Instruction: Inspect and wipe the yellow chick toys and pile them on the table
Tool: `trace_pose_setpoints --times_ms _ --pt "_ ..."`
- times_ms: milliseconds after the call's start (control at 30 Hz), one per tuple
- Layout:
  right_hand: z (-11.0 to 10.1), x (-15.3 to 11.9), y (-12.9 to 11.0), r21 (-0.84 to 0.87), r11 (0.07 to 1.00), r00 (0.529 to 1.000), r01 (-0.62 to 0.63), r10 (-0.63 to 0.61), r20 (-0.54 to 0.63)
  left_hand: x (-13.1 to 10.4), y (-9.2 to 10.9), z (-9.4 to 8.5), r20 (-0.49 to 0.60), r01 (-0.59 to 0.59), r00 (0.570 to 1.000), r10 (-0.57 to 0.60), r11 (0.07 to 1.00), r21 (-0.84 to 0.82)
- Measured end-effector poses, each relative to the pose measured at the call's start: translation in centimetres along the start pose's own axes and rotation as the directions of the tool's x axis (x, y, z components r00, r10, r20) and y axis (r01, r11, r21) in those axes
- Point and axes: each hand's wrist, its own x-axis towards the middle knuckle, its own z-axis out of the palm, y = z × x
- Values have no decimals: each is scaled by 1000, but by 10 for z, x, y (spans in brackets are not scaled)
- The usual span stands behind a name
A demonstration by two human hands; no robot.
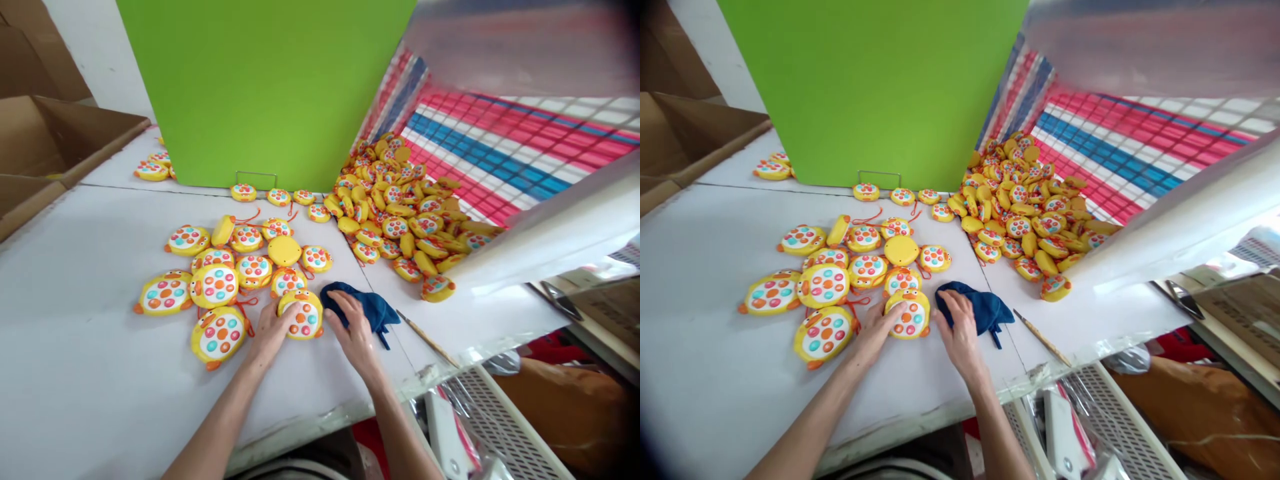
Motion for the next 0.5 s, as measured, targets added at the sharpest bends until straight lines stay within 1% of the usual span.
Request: trace_pose_setpoints --times_ms 33,67,133,200,267,300,333,367,400,433,467,500 --pt "-1 0 8 -160 987 998 10 -19 -53 0 -1 -1 -17 4 1000 -5 1000 -28" --pt "-3 2 18 -294 956 997 7 -28 -70 1 -2 -1 -22 8 1000 -9 999 -54" --pt "-9 9 39 -469 883 999 -18 -7 -52 0 -2 -2 7 16 1000 -16 995 -94" --pt "-19 20 54 -535 842 998 -63 43 -50 0 -2 -2 46 16 999 -11 994 -110" --pt "-31 30 58 -505 853 988 -132 75 -133 0 -2 -1 57 2 998 4 993 -116" --pt "-35 32 54 -437 886 981 -156 86 -177 1 -3 -1 52 -7 999 13 993 -119" --pt "-37 32 48 -325 932 977 -158 99 -191 1 -4 0 44 -16 999 22 992 -124" --pt "-37 30 38 -174 974 980 -142 114 -161 2 -5 1 37 -22 999 27 991 -131" --pt "-33 25 28 4 992 988 -126 126 -84 2 -6 2 29 -26 999 30 990 -140" --pt "-25 19 17 187 974 992 -128 126 25 2 -7 3 25 -29 999 33 988 -149" --pt "-16 12 6 338 929 984 -153 110 143 1 -7 4 26 -32 999 36 987 -156" --pt "-5 5 -3 449 875 972 -183 92 216 1 -7 5 33 -36 999 41 987 -158"
